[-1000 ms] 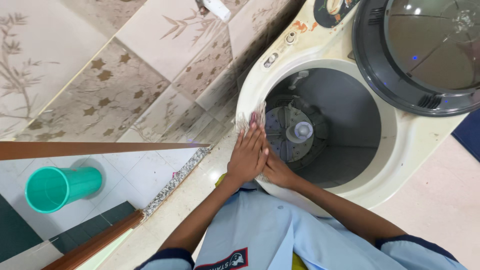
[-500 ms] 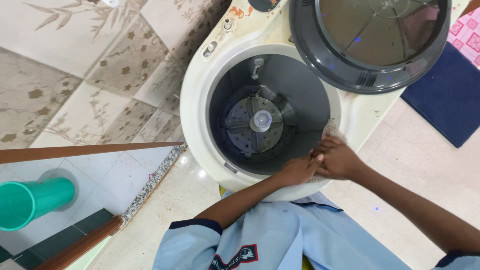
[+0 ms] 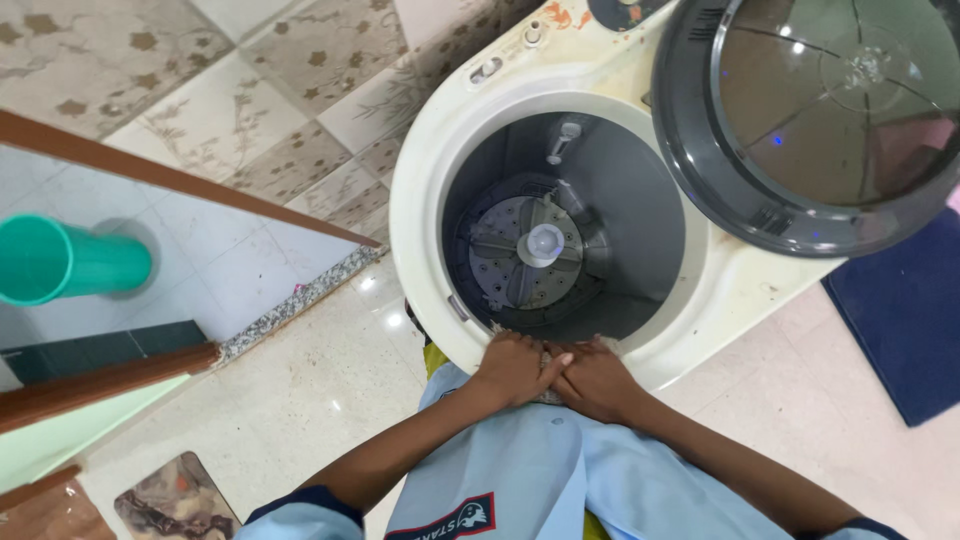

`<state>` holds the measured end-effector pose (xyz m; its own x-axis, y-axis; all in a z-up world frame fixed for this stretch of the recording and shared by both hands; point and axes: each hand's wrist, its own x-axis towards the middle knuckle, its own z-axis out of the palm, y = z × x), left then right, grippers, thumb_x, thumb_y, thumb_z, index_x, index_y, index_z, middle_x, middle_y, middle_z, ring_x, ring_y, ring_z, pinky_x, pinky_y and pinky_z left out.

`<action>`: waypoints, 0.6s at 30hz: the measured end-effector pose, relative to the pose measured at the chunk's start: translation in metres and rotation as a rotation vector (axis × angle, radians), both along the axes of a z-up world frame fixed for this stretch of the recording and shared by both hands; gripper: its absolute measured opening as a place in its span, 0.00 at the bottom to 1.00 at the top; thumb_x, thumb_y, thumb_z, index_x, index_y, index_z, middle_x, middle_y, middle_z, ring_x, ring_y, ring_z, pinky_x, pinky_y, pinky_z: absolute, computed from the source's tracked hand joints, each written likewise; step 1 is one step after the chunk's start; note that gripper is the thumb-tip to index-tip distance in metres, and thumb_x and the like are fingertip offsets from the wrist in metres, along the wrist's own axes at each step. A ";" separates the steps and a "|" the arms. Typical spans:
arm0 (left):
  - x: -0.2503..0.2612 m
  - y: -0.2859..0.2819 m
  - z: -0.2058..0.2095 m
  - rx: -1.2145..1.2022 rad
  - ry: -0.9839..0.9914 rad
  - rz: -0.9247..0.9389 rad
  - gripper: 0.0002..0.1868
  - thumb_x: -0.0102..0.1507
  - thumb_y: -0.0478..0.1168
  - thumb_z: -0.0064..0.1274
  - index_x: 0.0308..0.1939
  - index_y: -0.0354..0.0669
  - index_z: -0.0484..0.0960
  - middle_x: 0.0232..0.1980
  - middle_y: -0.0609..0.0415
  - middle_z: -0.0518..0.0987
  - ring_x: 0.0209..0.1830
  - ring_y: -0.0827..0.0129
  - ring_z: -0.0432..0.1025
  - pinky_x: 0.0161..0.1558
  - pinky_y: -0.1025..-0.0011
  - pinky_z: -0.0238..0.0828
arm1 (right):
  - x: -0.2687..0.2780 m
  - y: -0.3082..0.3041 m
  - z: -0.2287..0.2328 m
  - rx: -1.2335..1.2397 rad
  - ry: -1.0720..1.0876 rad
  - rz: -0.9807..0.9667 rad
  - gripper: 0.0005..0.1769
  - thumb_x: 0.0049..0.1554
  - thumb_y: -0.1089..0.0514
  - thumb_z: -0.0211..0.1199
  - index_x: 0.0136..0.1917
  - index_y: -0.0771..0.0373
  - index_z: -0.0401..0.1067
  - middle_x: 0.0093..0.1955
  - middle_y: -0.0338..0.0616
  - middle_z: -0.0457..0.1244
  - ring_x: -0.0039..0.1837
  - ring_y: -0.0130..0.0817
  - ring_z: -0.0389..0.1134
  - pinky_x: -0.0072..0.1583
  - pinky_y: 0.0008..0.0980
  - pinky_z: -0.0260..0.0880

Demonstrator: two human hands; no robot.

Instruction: The person cleans a washing machine by wiping down its exterior surfaces, tub opening, and lid with a cloth.

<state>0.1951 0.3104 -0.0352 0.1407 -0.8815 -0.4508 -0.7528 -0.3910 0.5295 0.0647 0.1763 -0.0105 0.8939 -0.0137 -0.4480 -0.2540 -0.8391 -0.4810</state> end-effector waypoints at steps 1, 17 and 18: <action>0.010 0.017 0.004 -0.086 -0.052 0.074 0.37 0.72 0.63 0.30 0.53 0.33 0.83 0.56 0.39 0.81 0.64 0.49 0.70 0.72 0.54 0.57 | 0.013 0.010 -0.004 0.002 -0.004 0.030 0.31 0.61 0.46 0.49 0.70 0.68 0.63 0.68 0.59 0.62 0.66 0.56 0.65 0.70 0.61 0.50; 0.241 0.016 -0.040 -0.747 -0.015 0.642 0.31 0.75 0.46 0.31 0.78 0.30 0.56 0.83 0.34 0.51 0.83 0.46 0.47 0.79 0.58 0.45 | 0.286 0.040 -0.077 0.094 -0.863 -0.231 0.34 0.68 0.60 0.43 0.85 0.65 0.44 0.88 0.58 0.35 0.88 0.61 0.29 0.83 0.57 0.27; 0.256 -0.001 -0.044 -0.728 -0.042 0.636 0.31 0.75 0.46 0.31 0.78 0.30 0.55 0.82 0.34 0.52 0.83 0.46 0.48 0.78 0.59 0.45 | 0.298 0.024 -0.078 0.050 -0.850 -0.243 0.33 0.68 0.58 0.43 0.84 0.63 0.46 0.87 0.54 0.38 0.88 0.58 0.31 0.83 0.57 0.27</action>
<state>0.4516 0.3095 -0.0790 0.6917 -0.6962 0.1919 -0.5374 -0.3188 0.7807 0.3628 0.2003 -0.0880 0.8996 -0.2447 0.3616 0.0378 -0.7814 -0.6229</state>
